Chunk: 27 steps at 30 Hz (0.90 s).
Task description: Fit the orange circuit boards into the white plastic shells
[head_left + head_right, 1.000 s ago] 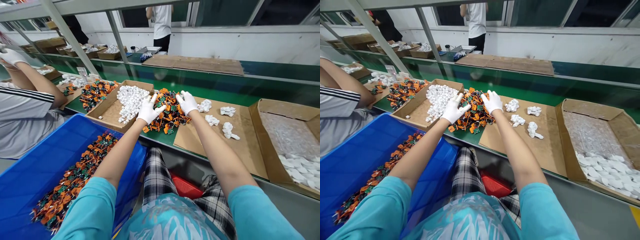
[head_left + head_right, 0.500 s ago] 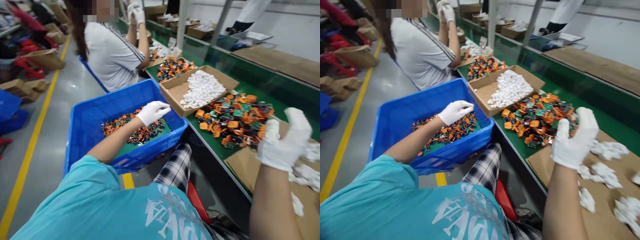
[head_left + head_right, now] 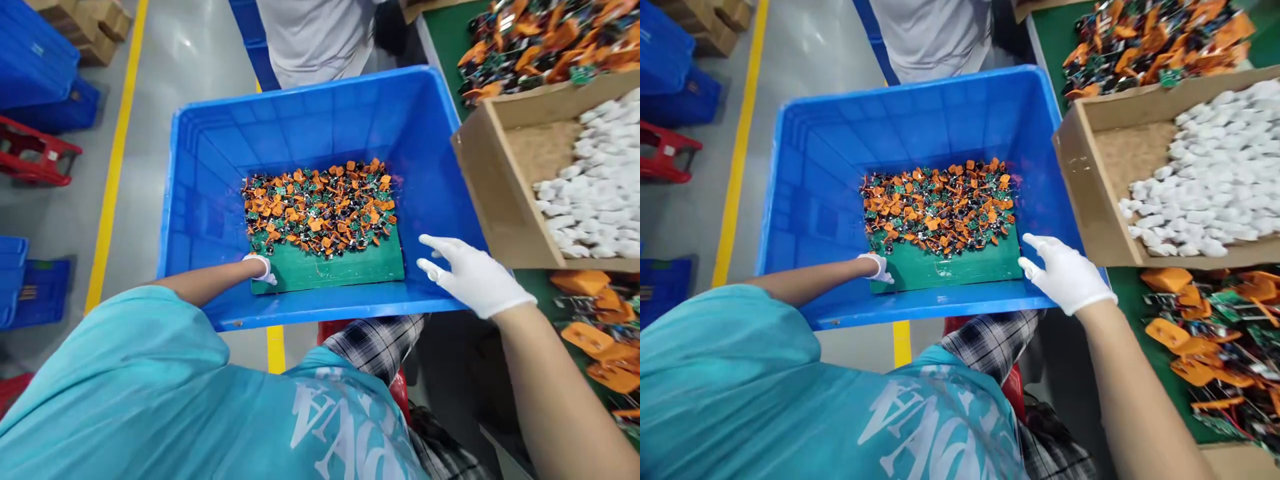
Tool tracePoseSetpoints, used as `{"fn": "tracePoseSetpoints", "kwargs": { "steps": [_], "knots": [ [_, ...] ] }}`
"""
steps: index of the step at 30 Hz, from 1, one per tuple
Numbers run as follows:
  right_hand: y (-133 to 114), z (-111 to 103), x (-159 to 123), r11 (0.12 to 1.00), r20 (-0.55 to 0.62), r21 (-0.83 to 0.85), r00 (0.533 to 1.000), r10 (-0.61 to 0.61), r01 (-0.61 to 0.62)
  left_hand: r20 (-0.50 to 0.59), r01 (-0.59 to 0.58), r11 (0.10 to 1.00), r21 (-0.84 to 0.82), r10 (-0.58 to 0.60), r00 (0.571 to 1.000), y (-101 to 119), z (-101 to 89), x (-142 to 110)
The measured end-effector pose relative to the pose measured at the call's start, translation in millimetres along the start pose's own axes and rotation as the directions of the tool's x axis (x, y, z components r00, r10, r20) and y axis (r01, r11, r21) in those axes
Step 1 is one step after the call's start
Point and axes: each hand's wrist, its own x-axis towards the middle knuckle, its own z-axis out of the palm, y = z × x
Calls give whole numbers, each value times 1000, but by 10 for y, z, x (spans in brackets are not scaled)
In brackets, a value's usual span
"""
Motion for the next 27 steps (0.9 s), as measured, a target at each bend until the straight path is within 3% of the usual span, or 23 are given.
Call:
{"fn": "tracePoseSetpoints", "kwargs": {
  "steps": [3, 5, 7, 9, 13, 14, 17, 19, 21, 24, 27],
  "knots": [
    [-63, 0, 709, 994, 243, -106, 969, 31, -5, 27, 80, 996, 29, -81, 996, 17, -56, 109],
    [-102, 96, 1160, 988, 341, -149, 937, 82, -33, 41, 52, 999, 11, -53, 998, 98, -90, 138],
    [-119, 254, 1509, 988, 391, -93, 908, 148, -122, 58, 1, 990, -143, 7, 998, 227, -75, 142],
    [-120, 442, 1709, 982, 396, -39, 900, 183, -183, 73, -26, 914, -406, 61, 995, 390, -12, 144],
    [-205, 813, 1713, 955, 357, 172, 919, 168, -242, 77, -23, 722, -691, 105, 991, 745, 147, 202],
    [-258, 893, 1667, 936, 347, 248, 925, 155, -250, 80, -9, 639, -769, 110, 991, 825, 177, 224],
    [-461, 1085, 1527, 856, 326, 440, 937, 128, -270, 115, 77, 262, -962, 131, 985, 1002, 227, 266],
    [-586, 1175, 1459, 778, 331, 554, 936, 121, -296, 143, 127, 103, -987, 166, 976, 1060, 228, 261],
    [-678, 1250, 1407, 629, 382, 686, 917, 116, -365, 168, 162, 43, -986, 238, 957, 1094, 216, 233],
    [-772, 1343, 1332, 396, 496, 779, 864, 85, -486, 194, 193, 39, -980, 368, 910, 1157, 212, 182],
    [-844, 1370, 1282, 413, 537, 747, 839, 87, -521, 198, 192, 58, -980, 423, 884, 1236, 253, 148]
  ]
}}
